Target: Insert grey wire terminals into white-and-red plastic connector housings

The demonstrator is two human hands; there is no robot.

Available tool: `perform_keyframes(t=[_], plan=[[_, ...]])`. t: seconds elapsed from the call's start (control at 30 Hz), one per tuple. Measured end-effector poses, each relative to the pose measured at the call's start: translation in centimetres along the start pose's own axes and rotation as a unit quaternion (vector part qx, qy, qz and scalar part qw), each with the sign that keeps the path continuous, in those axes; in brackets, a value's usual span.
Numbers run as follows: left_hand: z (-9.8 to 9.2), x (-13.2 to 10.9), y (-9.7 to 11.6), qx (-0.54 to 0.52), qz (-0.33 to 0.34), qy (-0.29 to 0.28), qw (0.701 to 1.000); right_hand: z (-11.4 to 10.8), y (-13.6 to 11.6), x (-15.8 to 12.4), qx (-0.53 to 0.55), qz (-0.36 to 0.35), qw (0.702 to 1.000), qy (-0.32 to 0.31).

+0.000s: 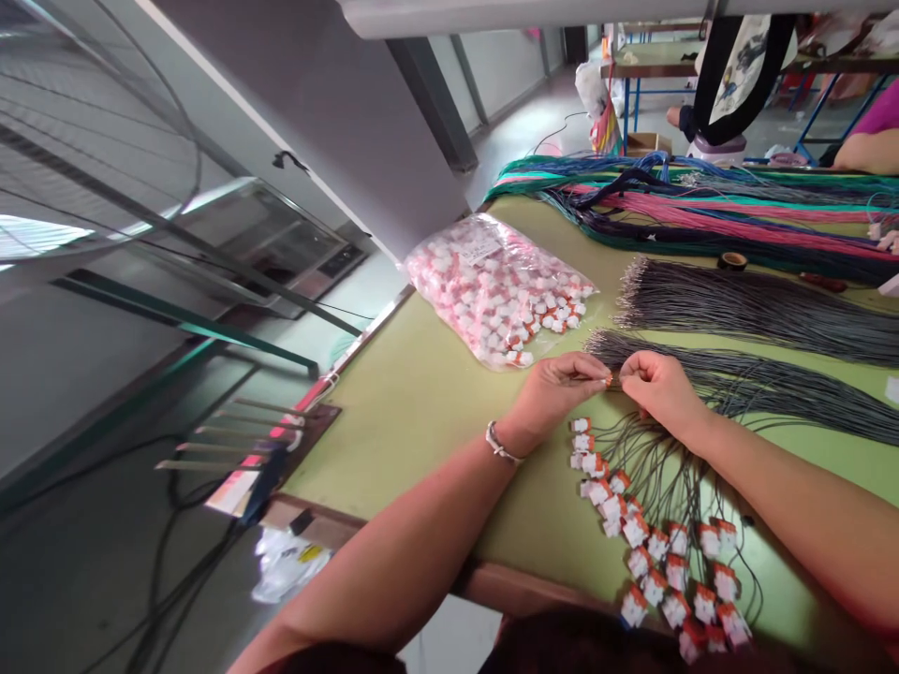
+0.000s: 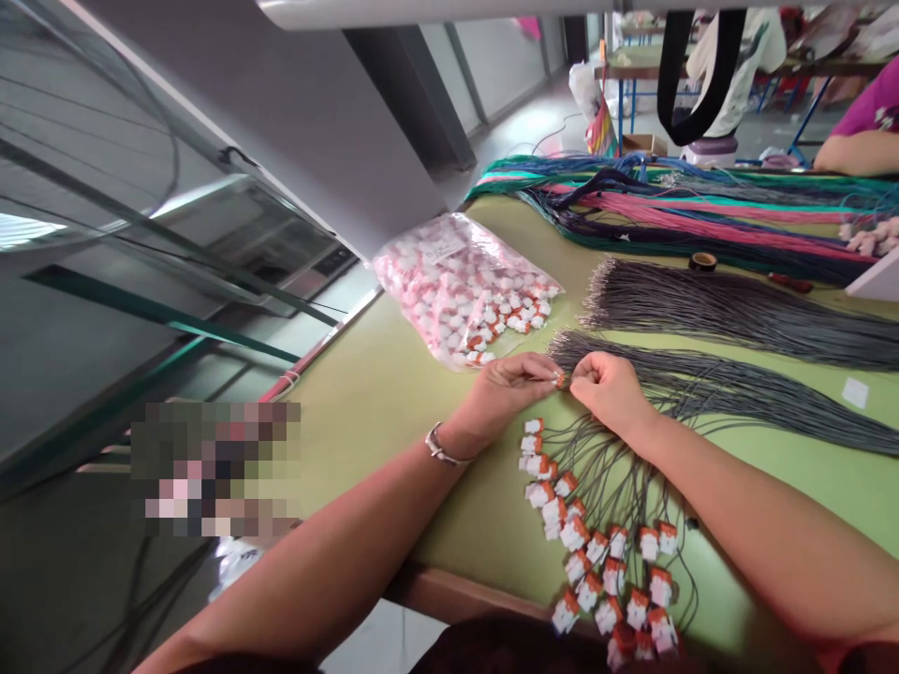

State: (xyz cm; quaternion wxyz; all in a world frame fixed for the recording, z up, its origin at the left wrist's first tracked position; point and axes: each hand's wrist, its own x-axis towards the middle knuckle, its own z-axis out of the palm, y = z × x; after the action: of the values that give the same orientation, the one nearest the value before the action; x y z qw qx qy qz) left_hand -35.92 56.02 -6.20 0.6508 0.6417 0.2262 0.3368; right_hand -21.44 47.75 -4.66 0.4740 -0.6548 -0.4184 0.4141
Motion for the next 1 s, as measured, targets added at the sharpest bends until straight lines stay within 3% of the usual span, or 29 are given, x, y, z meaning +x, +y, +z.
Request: perform_keyframes(t=[0.77, 1.0], plan=[[0.24, -0.17, 0.0, 0.096, 0.058, 0.012, 0.994, -0.06, 0.32, 0.26, 0.004, -0.009, 1.0, -0.003], [0.2, -0.36, 0.47, 0.191, 0.118, 0.016, 0.974, -0.15, 0.59, 0.51, 0.037, 0.019, 0.999, -0.02]])
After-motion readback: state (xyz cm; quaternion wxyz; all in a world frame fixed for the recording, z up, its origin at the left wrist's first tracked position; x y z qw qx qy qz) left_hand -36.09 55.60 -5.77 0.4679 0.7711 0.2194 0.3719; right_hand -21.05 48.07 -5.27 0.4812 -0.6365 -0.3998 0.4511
